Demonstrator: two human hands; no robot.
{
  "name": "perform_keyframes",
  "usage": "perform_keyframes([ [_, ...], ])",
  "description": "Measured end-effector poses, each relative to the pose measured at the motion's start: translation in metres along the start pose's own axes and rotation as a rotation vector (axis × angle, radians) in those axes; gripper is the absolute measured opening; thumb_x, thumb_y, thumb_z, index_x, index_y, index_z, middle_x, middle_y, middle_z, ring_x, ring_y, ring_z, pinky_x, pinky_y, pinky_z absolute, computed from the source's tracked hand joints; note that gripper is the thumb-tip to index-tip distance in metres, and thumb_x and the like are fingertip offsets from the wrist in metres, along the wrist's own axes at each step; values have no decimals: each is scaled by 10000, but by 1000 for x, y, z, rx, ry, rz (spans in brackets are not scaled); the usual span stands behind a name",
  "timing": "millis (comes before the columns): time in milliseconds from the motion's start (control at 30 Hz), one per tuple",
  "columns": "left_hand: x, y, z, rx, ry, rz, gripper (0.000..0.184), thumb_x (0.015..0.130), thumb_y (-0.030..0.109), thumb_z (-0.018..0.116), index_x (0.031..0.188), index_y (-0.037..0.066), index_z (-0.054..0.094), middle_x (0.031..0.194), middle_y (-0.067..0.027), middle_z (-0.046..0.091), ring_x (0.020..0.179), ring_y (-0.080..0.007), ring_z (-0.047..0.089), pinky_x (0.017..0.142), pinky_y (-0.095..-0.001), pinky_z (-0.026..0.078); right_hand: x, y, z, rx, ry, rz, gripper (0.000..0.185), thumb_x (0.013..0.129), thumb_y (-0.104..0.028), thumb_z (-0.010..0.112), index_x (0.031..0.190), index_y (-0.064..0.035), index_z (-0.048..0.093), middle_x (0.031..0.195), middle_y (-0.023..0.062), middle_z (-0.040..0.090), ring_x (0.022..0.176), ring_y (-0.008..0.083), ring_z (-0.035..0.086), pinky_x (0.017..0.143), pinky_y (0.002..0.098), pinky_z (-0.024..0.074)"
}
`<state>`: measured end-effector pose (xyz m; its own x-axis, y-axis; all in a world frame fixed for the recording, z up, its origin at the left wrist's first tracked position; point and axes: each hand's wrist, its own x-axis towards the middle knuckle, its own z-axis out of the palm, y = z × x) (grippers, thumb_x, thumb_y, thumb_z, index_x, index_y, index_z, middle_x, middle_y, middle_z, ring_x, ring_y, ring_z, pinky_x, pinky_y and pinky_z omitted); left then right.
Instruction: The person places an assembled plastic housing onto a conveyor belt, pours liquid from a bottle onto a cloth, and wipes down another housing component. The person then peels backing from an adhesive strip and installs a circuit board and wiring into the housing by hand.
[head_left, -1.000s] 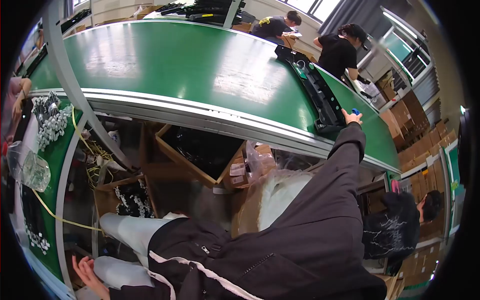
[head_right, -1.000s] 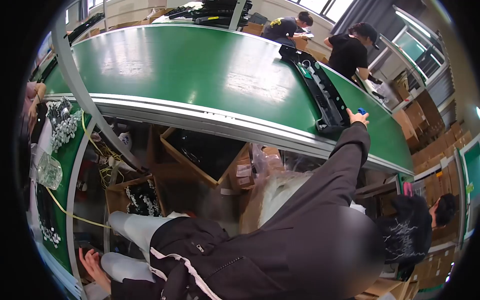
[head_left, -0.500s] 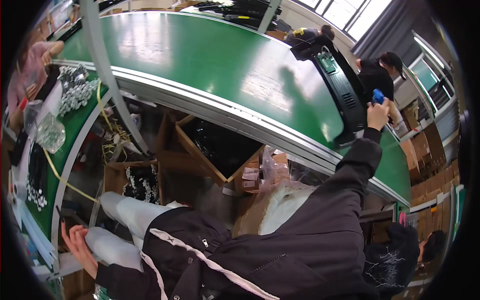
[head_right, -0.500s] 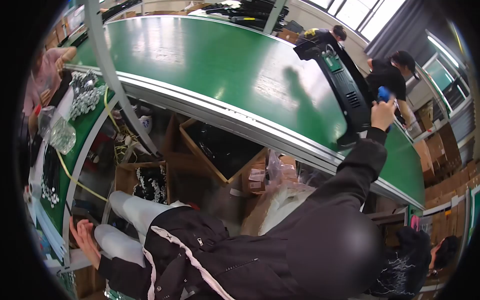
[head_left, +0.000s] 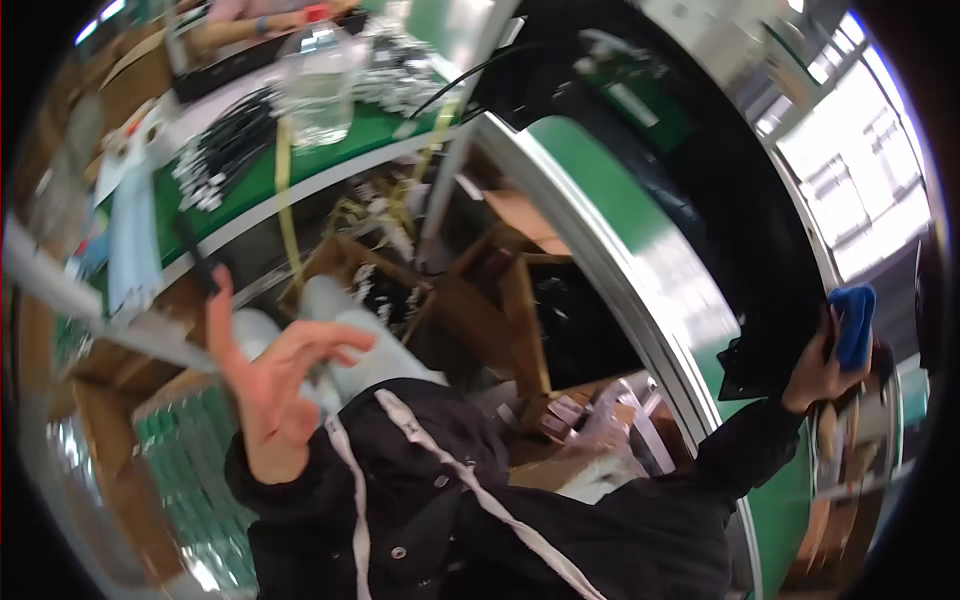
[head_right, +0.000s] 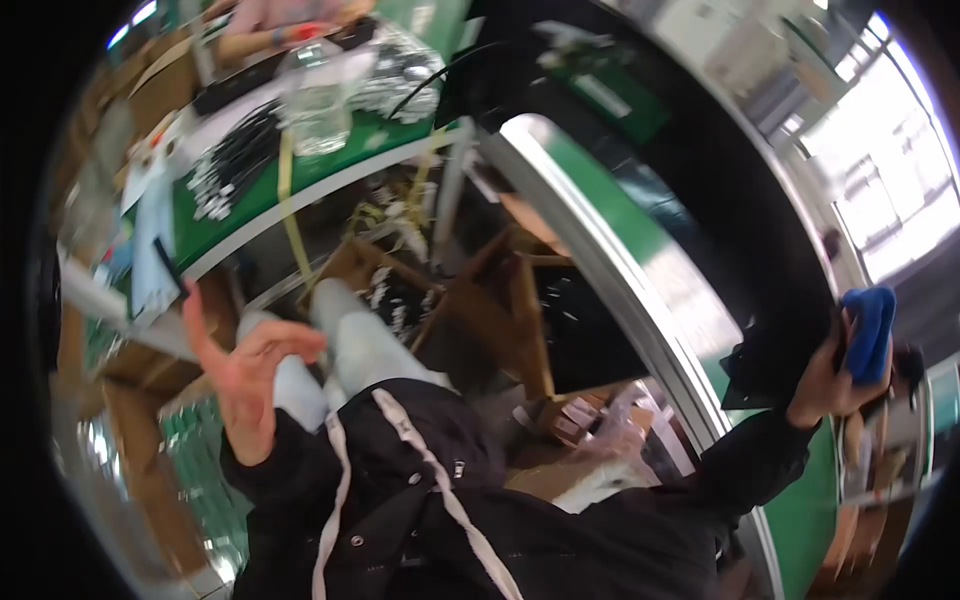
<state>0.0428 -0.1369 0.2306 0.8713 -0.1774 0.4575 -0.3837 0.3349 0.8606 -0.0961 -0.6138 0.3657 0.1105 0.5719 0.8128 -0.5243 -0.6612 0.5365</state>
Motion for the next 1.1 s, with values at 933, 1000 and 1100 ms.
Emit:
perform_keyframes([
  [933,-86,-104,-94,-137,1105,21,740,933,6,462,1463,290,29,949,-139,566,791,-242,606,824,-447,497,-6,-442,15,1764,-884,422,288,766,-17,683,1050,-61,667,1136,168,513,994,289,566,876,349,434],
  [1000,-83,-92,-89,-150,1149,42,741,932,4,461,1465,290,32,949,-140,568,789,-244,607,829,-450,496,22,-450,-15,2109,-978,602,370,779,-24,671,1142,-39,604,1113,171,544,1021,277,560,890,343,430],
  [1100,-96,-81,-85,-121,1179,53,726,933,16,467,1465,277,48,946,-157,568,834,-270,621,849,-471,495,54,-503,-77,2302,-964,858,461,772,-92,698,1192,-29,520,1054,163,582,958,292,594,837,334,460],
])
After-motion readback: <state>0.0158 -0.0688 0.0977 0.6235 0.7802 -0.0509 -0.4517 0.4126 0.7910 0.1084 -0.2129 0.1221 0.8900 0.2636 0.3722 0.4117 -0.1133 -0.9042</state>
